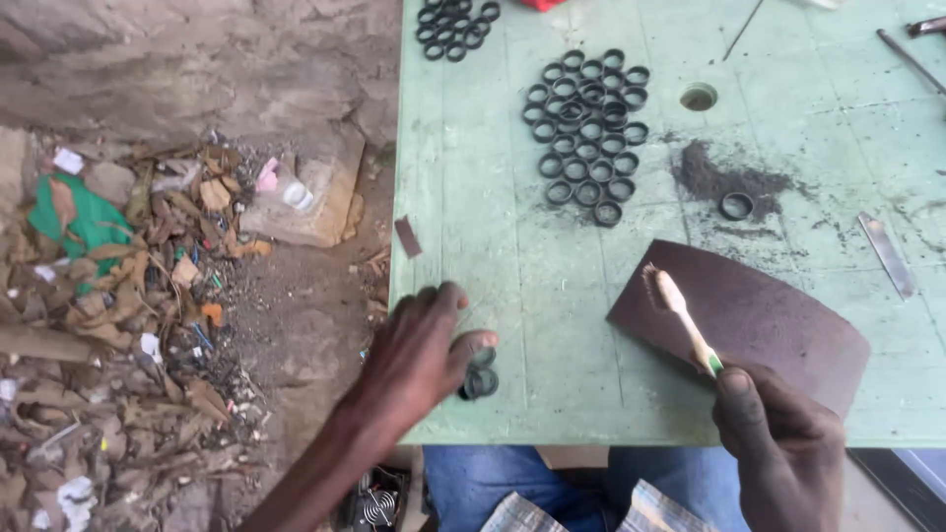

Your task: Cleaning small black rings with a toothbrush and sandpaper on a workspace table.

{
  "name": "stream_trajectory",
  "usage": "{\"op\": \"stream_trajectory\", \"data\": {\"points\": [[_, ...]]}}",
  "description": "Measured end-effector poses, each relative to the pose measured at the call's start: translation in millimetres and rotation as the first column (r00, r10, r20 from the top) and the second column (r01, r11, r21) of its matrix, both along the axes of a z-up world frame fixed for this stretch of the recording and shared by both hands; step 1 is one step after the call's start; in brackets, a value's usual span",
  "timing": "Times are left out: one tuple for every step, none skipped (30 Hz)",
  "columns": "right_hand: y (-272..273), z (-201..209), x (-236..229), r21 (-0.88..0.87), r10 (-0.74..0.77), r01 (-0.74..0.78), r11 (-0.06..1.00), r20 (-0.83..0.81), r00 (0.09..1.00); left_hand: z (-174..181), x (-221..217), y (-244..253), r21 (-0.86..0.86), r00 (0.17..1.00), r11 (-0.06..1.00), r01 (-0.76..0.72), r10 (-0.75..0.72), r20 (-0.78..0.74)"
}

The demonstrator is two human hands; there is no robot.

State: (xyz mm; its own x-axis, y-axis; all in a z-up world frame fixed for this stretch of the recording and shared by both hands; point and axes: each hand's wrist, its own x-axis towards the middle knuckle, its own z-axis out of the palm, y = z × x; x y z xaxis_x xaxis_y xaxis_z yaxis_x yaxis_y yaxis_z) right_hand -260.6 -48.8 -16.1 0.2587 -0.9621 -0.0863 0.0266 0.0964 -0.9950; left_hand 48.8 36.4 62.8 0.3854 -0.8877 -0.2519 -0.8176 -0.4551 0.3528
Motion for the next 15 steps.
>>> {"op": "stream_trajectory", "data": {"points": [[5.1, 2.1, 0.0, -0.001, 0.009, -0.009, 1.0, -0.008, 1.0, -3.8, -9.7, 10.2, -0.001, 1.0, 1.0, -0.009, 0.009, -0.008], [5.4, 4.8, 1.2, 0.01, 0.006, -0.006, 1.0, -0.055, 0.998, -7.3, -16.9, 11.1, -0.007, 0.997, 1.0, 0.002, -0.001, 0.073], [5.1, 8.1, 2.0, 0.021, 0.004, -0.002, 1.0, -0.102, 0.995, -10.1, -24.5, 11.3, -0.014, 0.988, 1.0, 0.012, -0.01, 0.153], [5.5, 11.7, 1.9, 0.009, -0.004, 0.005, 1.0, -0.103, 0.995, -13.3, -26.7, 5.2, -0.026, 0.988, 0.999, 0.019, -0.015, 0.152], [5.9, 15.4, 1.4, 0.016, 0.004, -0.002, 1.0, -0.122, 0.993, -16.2, -29.4, -0.9, 0.1, 0.992, 0.995, -0.009, -0.004, 0.126], [6.9, 17.7, 1.3, 0.025, 0.016, -0.013, 1.0, -0.138, 0.99, -19.3, -32.1, -5.9, 0.229, 0.995, 0.973, -0.034, 0.011, 0.103], [8.4, 19.8, -0.7, 0.015, 0.011, -0.009, 1.0, -0.136, 0.991, -28.3, -29.8, -4.2, 0.219, 0.994, 0.975, -0.031, 0.008, 0.105], [9.1, 22.4, -2.5, 0.004, -0.012, 0.013, 1.0, -0.171, 0.985, -36.7, -26.3, -6.8, 0.105, 0.989, 0.994, 0.026, -0.041, 0.139], [8.8, 24.8, -4.5, -0.007, -0.036, 0.036, 0.999, -0.206, 0.978, -45.2, -23.0, -10.8, -0.008, 0.98, 0.996, 0.088, -0.086, 0.178], [8.6, 26.6, -7.8, -0.018, -0.062, 0.059, 0.998, -0.206, 0.977, -41.4, -20.1, -16.6, -0.018, 0.978, 0.994, 0.112, -0.107, 0.178], [7.9, 28.3, -10.9, -0.003, -0.082, 0.084, 0.996, -0.252, 0.964, -37.8, -17.2, -23.1, -0.112, 0.996, 0.99, 0.088, -0.086, 0.018], [7.8, 30.8, -13.0, 0.016, -0.099, 0.109, 0.994, -0.297, 0.95, -33.0, -13.4, -28.9, -0.192, 0.986, 0.98, 0.049, -0.078, -0.146], [5.4, 26.1, -19.7, 0.008, -0.123, 0.131, 0.991, -0.298, 0.947, -41.4, -8.4, -38.1, -0.199, 0.984, 0.977, 0.071, -0.102, -0.146], [3.1, 20.4, -24.2, -0.021, -0.115, 0.114, 0.993, -0.288, 0.951, -48.8, -1.4, -46.8, -0.328, 0.79, 0.944, -0.043, -0.169, -0.59], [1.1, 14.6, -28.3, -0.051, -0.107, 0.097, 0.994, -0.28, 0.954, -56.2, 5.8, -55.5, -0.371, 0.401, 0.907, -0.198, -0.271, -0.875]]}}
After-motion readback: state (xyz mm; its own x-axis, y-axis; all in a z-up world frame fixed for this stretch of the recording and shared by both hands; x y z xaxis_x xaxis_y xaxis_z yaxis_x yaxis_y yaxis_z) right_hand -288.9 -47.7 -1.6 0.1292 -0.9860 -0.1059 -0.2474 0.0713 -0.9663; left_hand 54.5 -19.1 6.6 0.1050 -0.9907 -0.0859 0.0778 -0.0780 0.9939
